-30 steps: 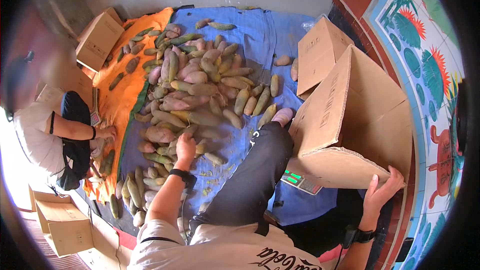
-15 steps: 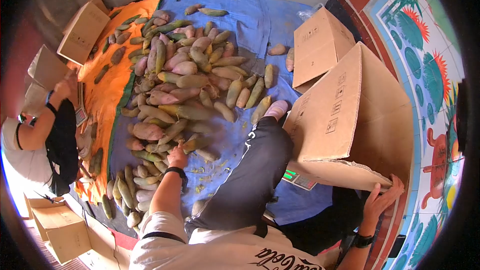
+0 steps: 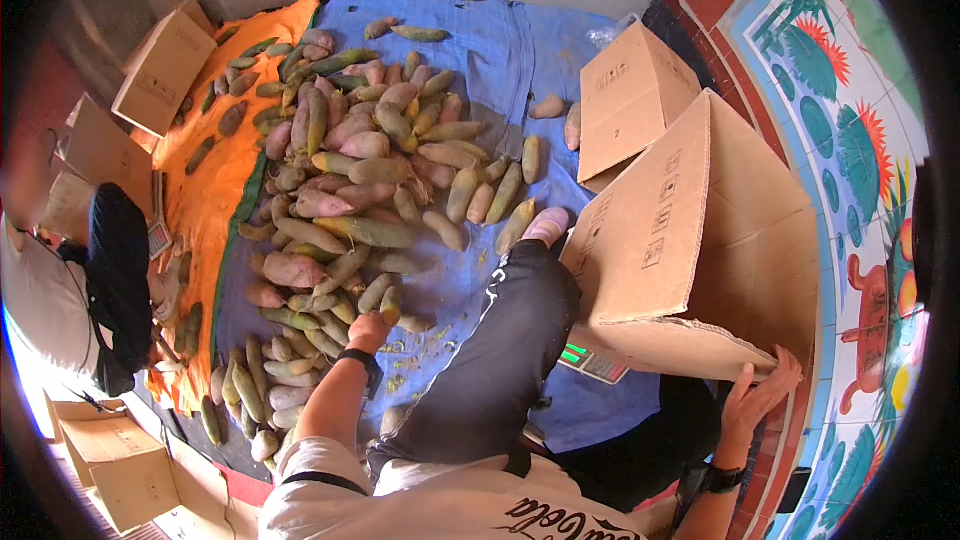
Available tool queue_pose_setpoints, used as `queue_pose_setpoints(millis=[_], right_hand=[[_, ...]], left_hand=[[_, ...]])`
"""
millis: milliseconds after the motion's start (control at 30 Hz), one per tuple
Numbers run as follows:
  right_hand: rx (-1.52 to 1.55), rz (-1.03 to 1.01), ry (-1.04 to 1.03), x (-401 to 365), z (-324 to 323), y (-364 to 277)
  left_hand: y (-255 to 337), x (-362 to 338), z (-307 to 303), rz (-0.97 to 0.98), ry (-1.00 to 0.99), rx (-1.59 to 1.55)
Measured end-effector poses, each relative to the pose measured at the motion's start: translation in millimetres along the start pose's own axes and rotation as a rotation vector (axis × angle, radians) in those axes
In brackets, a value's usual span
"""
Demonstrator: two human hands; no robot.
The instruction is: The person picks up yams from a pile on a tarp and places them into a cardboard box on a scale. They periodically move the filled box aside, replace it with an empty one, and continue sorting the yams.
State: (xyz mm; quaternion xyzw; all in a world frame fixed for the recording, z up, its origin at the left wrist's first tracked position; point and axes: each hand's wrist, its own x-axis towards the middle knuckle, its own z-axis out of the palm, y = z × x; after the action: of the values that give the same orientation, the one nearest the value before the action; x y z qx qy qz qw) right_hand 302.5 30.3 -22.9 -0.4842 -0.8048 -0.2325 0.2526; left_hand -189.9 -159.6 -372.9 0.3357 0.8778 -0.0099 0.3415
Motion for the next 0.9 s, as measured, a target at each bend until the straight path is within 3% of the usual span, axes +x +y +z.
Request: queue_pose_setpoints(millis=[133,233,267,300,367,500,600,667,700,833,900], right_hand=[[-0.001,-0.013,0.025,4.2,-1.9,-7.3],[0.001,0.005,0.024,5.7,-3.4,-11.7],[0.028,0.004,0.029,5.9,-3.1,-12.3],[0.055,0.001,0.036,6.2,-2.6,-12.8],[0.068,0.01,0.037,6.6,-2.4,-13.1],[0.066,-0.019,0.056,8.3,-2.2,-14.5],[0.064,-0.009,0.068,6.6,-0.6,-14.2],[0.073,-0.01,0.079,6.5,-0.8,-14.7],[0.078,-0.014,0.081,6.4,-1.5,-14.9],[0.106,-0.001,0.086,6.1,-3.0,-16.4],[0.087,-0.006,0.096,6.1,-3.7,-16.8]], left_hand=[[-3.7,11.7,3.2,0.117,0.086,0.026],[1.5,4.1,-18.3,0.138,0.088,-0.432],[6.4,-1.9,-28.1,0.097,0.01,-0.756],[16.8,-13.4,-44.5,0.105,0.016,-0.751],[45.2,-42.5,-81.8,0.183,-0.03,-1.229],[107.9,-96.6,-153.8,0.504,0.23,-1.119],[159.9,-148.7,-208.3,0.673,0.283,-1.137],[192.1,-178.1,-228.8,0.855,0.174,-1.413],[205.7,-188.7,-234.3,0.862,0.178,-1.409],[256.6,-223.0,-242.5,1.231,0.143,-1.35],[282.3,-240.9,-241.4,1.296,0.086,-1.276]])
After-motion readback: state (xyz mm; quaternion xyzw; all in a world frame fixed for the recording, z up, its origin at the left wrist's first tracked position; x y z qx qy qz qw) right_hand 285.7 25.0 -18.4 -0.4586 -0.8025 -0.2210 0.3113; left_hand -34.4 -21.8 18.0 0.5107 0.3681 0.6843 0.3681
